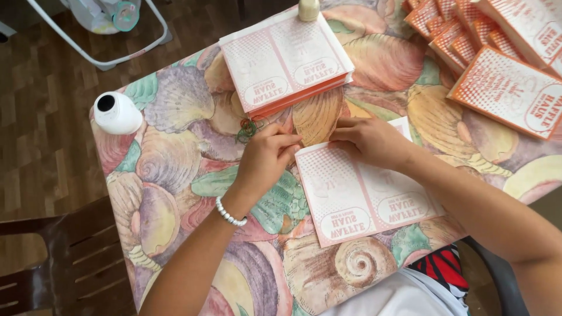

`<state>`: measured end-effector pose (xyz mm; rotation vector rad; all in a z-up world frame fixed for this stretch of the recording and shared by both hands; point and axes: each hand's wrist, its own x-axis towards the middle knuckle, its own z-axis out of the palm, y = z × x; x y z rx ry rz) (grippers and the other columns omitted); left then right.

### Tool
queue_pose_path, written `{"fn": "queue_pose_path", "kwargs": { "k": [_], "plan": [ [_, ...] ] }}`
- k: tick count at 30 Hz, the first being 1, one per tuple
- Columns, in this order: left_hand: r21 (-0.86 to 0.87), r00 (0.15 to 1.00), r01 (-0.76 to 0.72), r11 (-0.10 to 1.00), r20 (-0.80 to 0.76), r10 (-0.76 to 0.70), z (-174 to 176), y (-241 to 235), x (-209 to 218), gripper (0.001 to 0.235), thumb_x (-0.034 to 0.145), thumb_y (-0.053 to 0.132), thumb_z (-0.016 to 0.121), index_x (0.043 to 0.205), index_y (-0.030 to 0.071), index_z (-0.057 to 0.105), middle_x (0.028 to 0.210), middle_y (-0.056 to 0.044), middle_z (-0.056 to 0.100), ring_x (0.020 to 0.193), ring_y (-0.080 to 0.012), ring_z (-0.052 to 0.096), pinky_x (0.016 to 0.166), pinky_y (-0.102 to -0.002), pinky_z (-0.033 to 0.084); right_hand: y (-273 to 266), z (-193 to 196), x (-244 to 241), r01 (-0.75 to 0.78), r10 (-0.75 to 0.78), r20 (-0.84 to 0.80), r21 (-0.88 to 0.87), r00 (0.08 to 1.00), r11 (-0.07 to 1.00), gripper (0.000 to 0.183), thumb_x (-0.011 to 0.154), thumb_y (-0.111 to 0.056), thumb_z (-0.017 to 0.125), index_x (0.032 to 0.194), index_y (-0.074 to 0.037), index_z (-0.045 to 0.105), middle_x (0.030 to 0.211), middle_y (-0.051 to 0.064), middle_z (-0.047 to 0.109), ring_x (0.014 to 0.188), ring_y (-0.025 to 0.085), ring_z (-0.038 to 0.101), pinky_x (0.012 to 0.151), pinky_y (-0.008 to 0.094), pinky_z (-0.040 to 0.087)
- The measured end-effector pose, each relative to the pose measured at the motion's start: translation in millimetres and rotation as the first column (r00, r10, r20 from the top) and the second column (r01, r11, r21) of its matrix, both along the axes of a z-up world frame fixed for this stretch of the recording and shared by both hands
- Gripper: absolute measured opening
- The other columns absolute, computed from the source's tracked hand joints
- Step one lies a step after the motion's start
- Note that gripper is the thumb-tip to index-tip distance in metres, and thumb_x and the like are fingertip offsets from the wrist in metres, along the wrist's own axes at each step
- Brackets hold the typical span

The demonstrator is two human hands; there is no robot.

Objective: Folding and stacking paper bags on a table at a manual packaging station.

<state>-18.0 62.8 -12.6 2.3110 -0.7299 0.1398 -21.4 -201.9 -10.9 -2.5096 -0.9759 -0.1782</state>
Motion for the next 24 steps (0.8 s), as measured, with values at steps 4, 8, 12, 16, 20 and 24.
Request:
{"fn": "queue_pose_path", "kwargs": {
  "k": [4, 8, 12, 16, 20, 24],
  "plan": [
    [-0.027, 0.999, 0.043, 0.999, -0.001, -0.043, -8, -3, 2, 0.016, 0.09, 0.024, 0.075, 0.105, 0.022, 0.08, 0.095, -0.003, 0.07, 0.087, -0.0301, 0.073, 0.075, -0.041, 0.06, -1, -1, 0, 0.005, -0.004, 0.014, -0.023, 1.0, 1.0, 0.014, 0.1, -0.021, 0.06, 0.101, -0.013, 0.072, 0.086, 0.005, 0.064, 0.079, 0.031, 0.07, 0.063, 0.042, 0.058],
    [0.083, 0.997, 0.061, 0.995, 0.046, -0.065, -5, -6, -5, 0.018, 0.091, 0.023, 0.073, 0.108, 0.021, 0.078, 0.095, -0.001, 0.07, 0.083, -0.0279, 0.073, 0.071, -0.042, 0.06, -1, -4, 0, 0.028, -0.027, 0.017, -0.048, 0.999, 0.998, 0.015, 0.101, -0.021, 0.06, 0.101, -0.013, 0.073, 0.084, 0.002, 0.063, 0.076, 0.027, 0.069, 0.061, 0.038, 0.057],
    [0.198, 0.989, 0.034, 0.98, 0.132, -0.061, -9, -9, -6, 0.015, 0.091, 0.016, 0.07, 0.103, 0.02, 0.077, 0.092, 0.001, 0.067, 0.082, -0.0266, 0.073, 0.071, -0.04, 0.059, -1, -4, -2, 0.024, -0.023, 0.053, -0.008, 0.998, 1.0, 0.013, 0.099, -0.019, 0.064, 0.098, -0.01, 0.074, 0.081, 0.004, 0.064, 0.076, 0.028, 0.068, 0.063, 0.039, 0.057],
    [0.207, 0.985, 0.011, 0.978, 0.166, -0.046, -22, -11, -4, 0.014, 0.091, 0.016, 0.07, 0.103, 0.021, 0.075, 0.09, 0.004, 0.065, 0.082, -0.0235, 0.073, 0.071, -0.038, 0.059, 2, -1, -2, -0.006, 0.0, 0.12, 0.05, 0.993, 0.999, 0.013, 0.099, -0.017, 0.068, 0.097, -0.008, 0.076, 0.085, 0.004, 0.066, 0.083, 0.025, 0.069, 0.068, 0.034, 0.056],
    [0.203, 0.98, -0.02, 0.979, 0.196, -0.021, -27, -13, -2, 0.011, 0.089, 0.016, 0.072, 0.099, 0.021, 0.073, 0.087, 0.005, 0.065, 0.08, -0.0231, 0.073, 0.07, -0.038, 0.059, -2, -9, 0, 0.0, -0.018, 0.171, 0.102, 0.985, 0.995, 0.014, 0.095, -0.016, 0.074, 0.103, -0.005, 0.079, 0.089, 0.009, 0.069, 0.086, 0.027, 0.068, 0.073, 0.037, 0.057],
    [0.191, 0.971, -0.028, 0.981, 0.24, -0.019, -19, -15, -5, 0.008, 0.088, 0.015, 0.072, 0.093, 0.02, 0.073, 0.082, 0.003, 0.064, 0.075, -0.0256, 0.072, 0.068, -0.039, 0.058, -1, 1, -1, 0.024, -0.032, 0.192, 0.044, 0.981, 0.999, 0.011, 0.093, -0.017, 0.076, 0.098, -0.007, 0.079, 0.092, 0.006, 0.07, 0.09, 0.024, 0.067, 0.074, 0.035, 0.057]
  ]
}}
